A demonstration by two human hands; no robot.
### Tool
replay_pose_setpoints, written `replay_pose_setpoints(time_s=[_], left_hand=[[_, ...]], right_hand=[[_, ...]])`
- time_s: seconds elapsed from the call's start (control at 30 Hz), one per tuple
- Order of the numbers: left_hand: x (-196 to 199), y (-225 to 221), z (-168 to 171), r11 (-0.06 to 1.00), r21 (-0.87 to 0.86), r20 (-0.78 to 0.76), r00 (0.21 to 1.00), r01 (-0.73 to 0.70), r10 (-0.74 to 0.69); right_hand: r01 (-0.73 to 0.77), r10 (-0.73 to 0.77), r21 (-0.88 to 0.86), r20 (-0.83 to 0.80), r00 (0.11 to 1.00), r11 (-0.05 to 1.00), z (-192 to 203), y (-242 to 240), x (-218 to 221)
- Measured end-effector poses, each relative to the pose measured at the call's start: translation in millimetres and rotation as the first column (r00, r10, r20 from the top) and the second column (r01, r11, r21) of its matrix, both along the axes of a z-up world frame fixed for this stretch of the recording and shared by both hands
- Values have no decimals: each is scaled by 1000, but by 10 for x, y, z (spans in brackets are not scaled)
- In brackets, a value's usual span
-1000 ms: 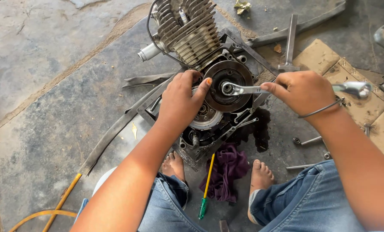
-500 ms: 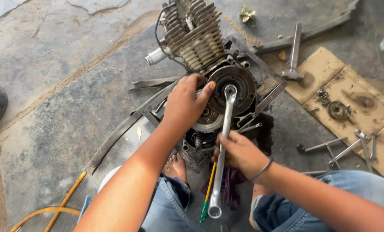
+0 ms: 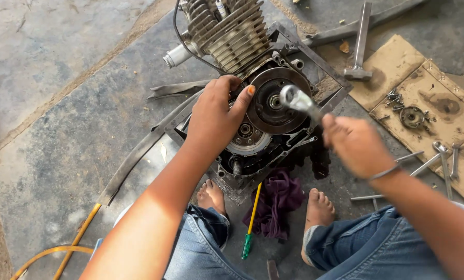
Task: The person is repairing a motorcycle engine by loosening and tightening various bolts with a wrench.
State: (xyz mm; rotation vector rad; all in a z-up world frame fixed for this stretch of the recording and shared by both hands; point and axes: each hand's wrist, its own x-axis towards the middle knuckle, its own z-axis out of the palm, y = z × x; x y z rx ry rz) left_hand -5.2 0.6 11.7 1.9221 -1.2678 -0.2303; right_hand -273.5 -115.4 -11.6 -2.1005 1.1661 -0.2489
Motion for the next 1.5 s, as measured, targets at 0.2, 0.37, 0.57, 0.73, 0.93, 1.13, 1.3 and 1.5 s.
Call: replay_pose_setpoints(time_s=[0.2,0.37,0.57,0.73,0.93,1.13,1.3,1.5], left_hand=[[-49,-37,-51,999,-20,59,998,38,-37],[-62,-16,-2,1000,-1,67,997,31,-31],[-25,102,12,1000,9,47,999,10,-10],[46,122,-66,999,5,57,998,-34,33],[92,166,-44,995,-85,53,997,-50,55],[210,247,-40,999,-40,-3,1000,-30,30],[166,321,103,998,-52,-17,999,-36,35],[88,249,68,999,-39,73,997,-13,15]], right_hand=[[-260,100,-470,-338,936,843,355,-243,166],[-287,14,-502,-480,877,816,547,-333,387],[-320,137,-278,-523,841,906,229,-360,397],[-142,-71,806,223,972,574,-564,560,519],[-299,-397,909,399,827,290,-164,1002,607],[-362,-180,716,559,809,596,-427,752,281],[-67,67,2,29,997,998,124,91,241],[-265,103,-272,-491,865,925,649,-189,575]])
